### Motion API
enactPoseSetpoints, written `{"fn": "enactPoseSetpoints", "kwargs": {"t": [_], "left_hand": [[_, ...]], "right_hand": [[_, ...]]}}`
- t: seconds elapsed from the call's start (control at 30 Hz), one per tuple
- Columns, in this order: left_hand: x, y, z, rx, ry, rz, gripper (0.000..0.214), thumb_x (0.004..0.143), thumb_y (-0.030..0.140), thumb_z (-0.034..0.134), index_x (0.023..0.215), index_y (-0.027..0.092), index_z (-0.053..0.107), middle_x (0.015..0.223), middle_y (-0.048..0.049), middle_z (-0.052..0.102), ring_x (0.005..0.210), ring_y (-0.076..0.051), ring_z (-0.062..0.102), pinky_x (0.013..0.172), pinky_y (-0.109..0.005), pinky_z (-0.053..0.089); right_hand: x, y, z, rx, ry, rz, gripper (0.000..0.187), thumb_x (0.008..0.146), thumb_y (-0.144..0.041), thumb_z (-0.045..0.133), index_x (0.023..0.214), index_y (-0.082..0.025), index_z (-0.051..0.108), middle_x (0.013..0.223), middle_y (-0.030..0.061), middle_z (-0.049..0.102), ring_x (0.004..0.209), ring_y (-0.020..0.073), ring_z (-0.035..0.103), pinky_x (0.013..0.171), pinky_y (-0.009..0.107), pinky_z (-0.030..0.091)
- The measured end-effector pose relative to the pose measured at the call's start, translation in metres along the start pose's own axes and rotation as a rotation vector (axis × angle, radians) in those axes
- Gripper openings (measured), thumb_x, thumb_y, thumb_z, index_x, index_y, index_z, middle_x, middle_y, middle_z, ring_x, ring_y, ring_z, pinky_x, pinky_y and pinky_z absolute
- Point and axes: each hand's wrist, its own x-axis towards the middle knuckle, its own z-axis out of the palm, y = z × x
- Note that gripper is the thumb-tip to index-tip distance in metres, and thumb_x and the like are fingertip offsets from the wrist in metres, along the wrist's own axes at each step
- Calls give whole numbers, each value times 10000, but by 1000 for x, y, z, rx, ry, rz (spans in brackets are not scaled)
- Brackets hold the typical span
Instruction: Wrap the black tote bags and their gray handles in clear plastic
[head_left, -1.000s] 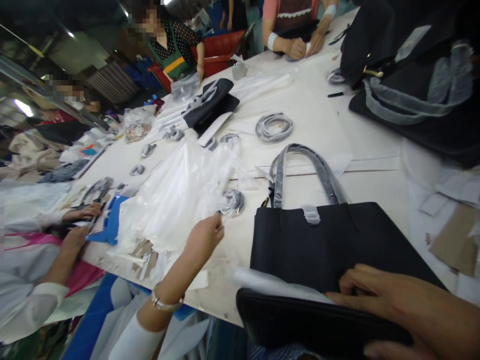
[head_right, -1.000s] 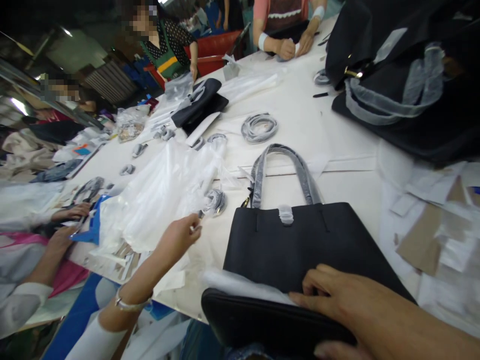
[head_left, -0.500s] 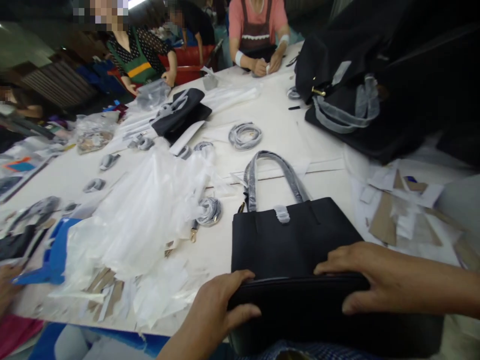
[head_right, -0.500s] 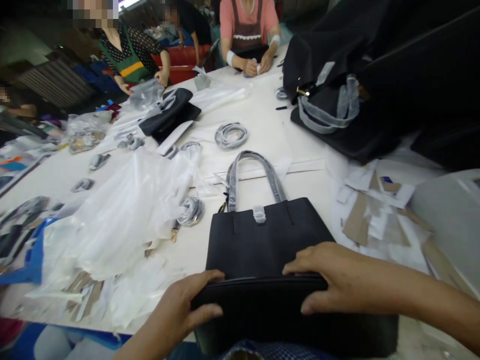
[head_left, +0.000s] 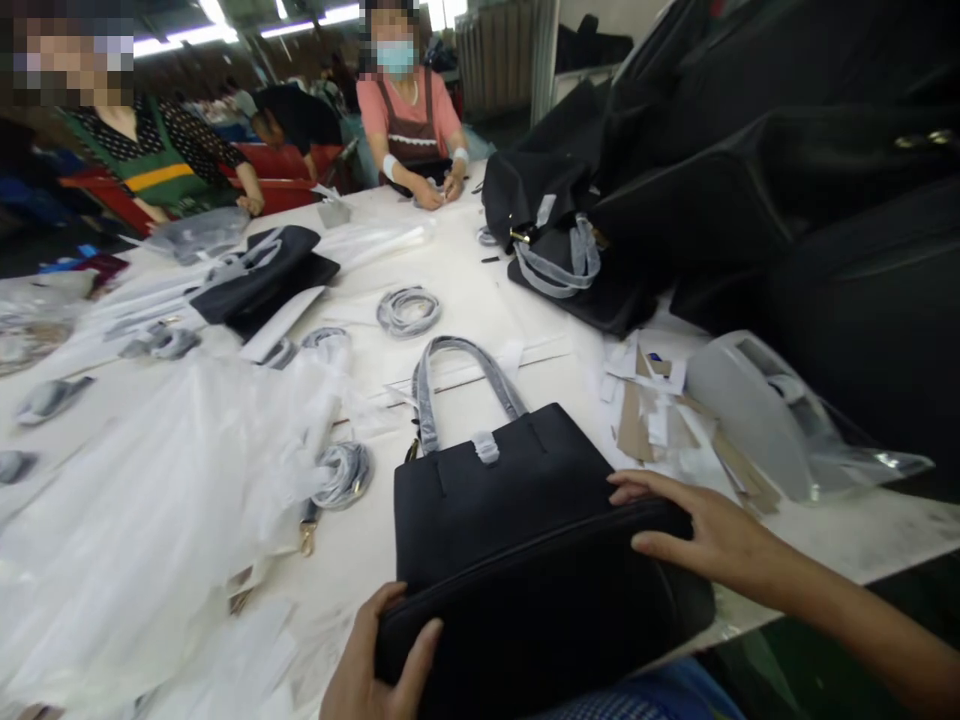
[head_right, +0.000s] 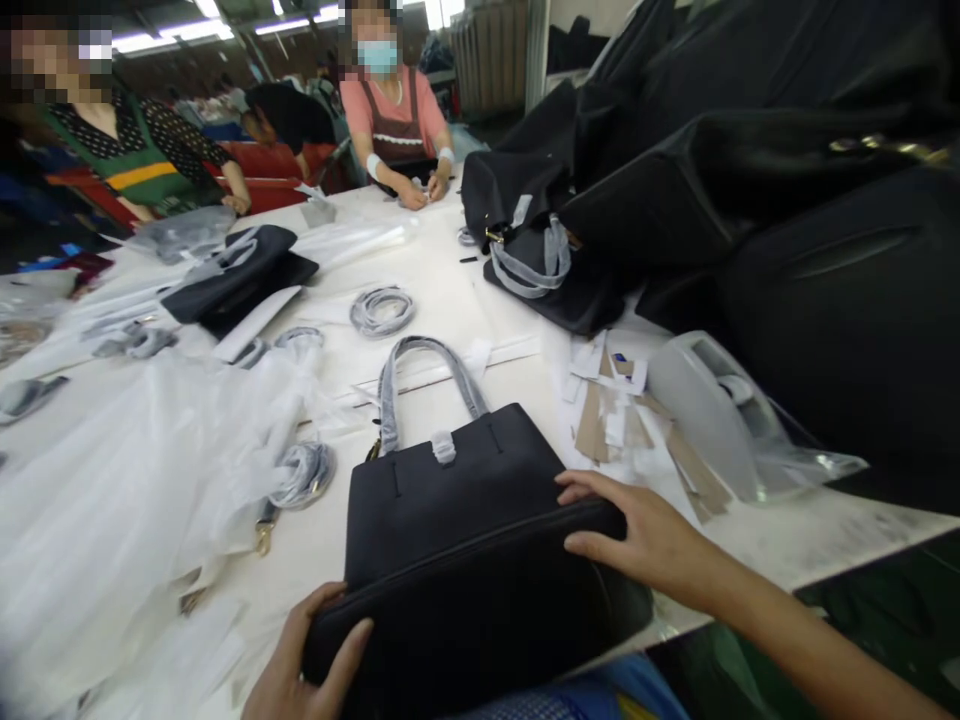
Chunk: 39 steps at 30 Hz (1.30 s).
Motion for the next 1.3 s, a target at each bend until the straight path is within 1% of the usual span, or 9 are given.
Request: {"fn": "enactPoseSetpoints", "kwargs": {"t": [0.23, 0.4, 0.53, 0.67, 0.73, 0.83, 0.93, 1.1, 1.3], "left_hand": [[17, 10, 6, 192, -62, -17, 428, 927, 527, 469, 1234, 235, 527, 1143, -99, 697, 1002, -327, 700, 820, -453, 561], [4, 32, 22, 429, 207, 483, 425, 975, 282, 441, 1392, 232, 507, 1537, -119, 411, 1386, -331, 426, 1119, -535, 381], [-12, 63, 58, 465, -11, 845, 504, 965, 120, 366, 1437, 260, 471, 1515, -38, 454, 1406, -253, 411, 1149, -493, 384], [-15, 80, 75, 431, -79, 784, 455, 990, 240, 410, 1441, 211, 464, 1505, -65, 458, 1400, -271, 417, 1146, -525, 382], [-13, 81, 73, 394, -89, 767, 447, 990, 280, 430, 1431, 220, 477, 1491, -66, 478, 1389, -262, 433, 1149, -515, 380], [-9, 80, 69, 355, -111, 752, 446, 984, 324, 455, 1416, 223, 496, 1482, -68, 490, 1386, -261, 438, 1149, -513, 381], [-9, 81, 66, 333, -124, 738, 463, 981, 379, 463, 1411, 212, 503, 1485, -73, 485, 1386, -265, 438, 1157, -515, 369], [-10, 85, 61, 311, -141, 716, 496, 967, 446, 480, 1404, 216, 514, 1483, -72, 489, 1382, -271, 443, 1163, -505, 357], [-8, 85, 59, 268, -121, 692, 519, 962, 472, 485, 1410, 211, 509, 1473, -76, 502, 1376, -273, 452, 1164, -510, 351]], "right_hand": [[14, 9, 16, -106, 89, 12, 460, 850, -598, 590, 1205, -304, 580, 1047, 39, 712, 986, 296, 667, 890, 416, 488], [23, 16, 24, -157, 142, -27, 436, 851, -616, 580, 1149, -297, 576, 983, 44, 711, 954, 299, 666, 841, 396, 481], [21, 14, 26, -208, 194, -71, 393, 875, -610, 543, 1075, -277, 605, 943, 39, 714, 893, 288, 679, 817, 408, 506], [-17, 17, 25, -225, 529, -286, 323, 924, -471, 515, 1115, -234, 623, 1183, 101, 660, 1146, 282, 600, 1017, 441, 453], [-49, 27, 26, -177, 645, -239, 302, 939, -454, 489, 1080, -229, 633, 1157, 110, 669, 1100, 274, 625, 992, 436, 481], [-96, 47, 34, 129, 405, 29, 321, 927, -522, 479, 972, -258, 657, 898, 59, 733, 785, 251, 708, 746, 407, 590], [-116, 52, 50, 705, 117, 211, 361, 872, -511, 567, 1096, -248, 675, 1041, 66, 748, 895, 279, 729, 760, 419, 618], [-89, 19, 90, 1215, 122, 81, 440, 728, -264, 677, 1167, -229, 689, 1187, 55, 713, 1178, 302, 620, 1036, 460, 497], [-45, -18, 137, 1268, 41, 0, 506, 787, -573, 608, 1189, -275, 683, 1050, 48, 755, 1183, 325, 611, 1013, 513, 504]]}}
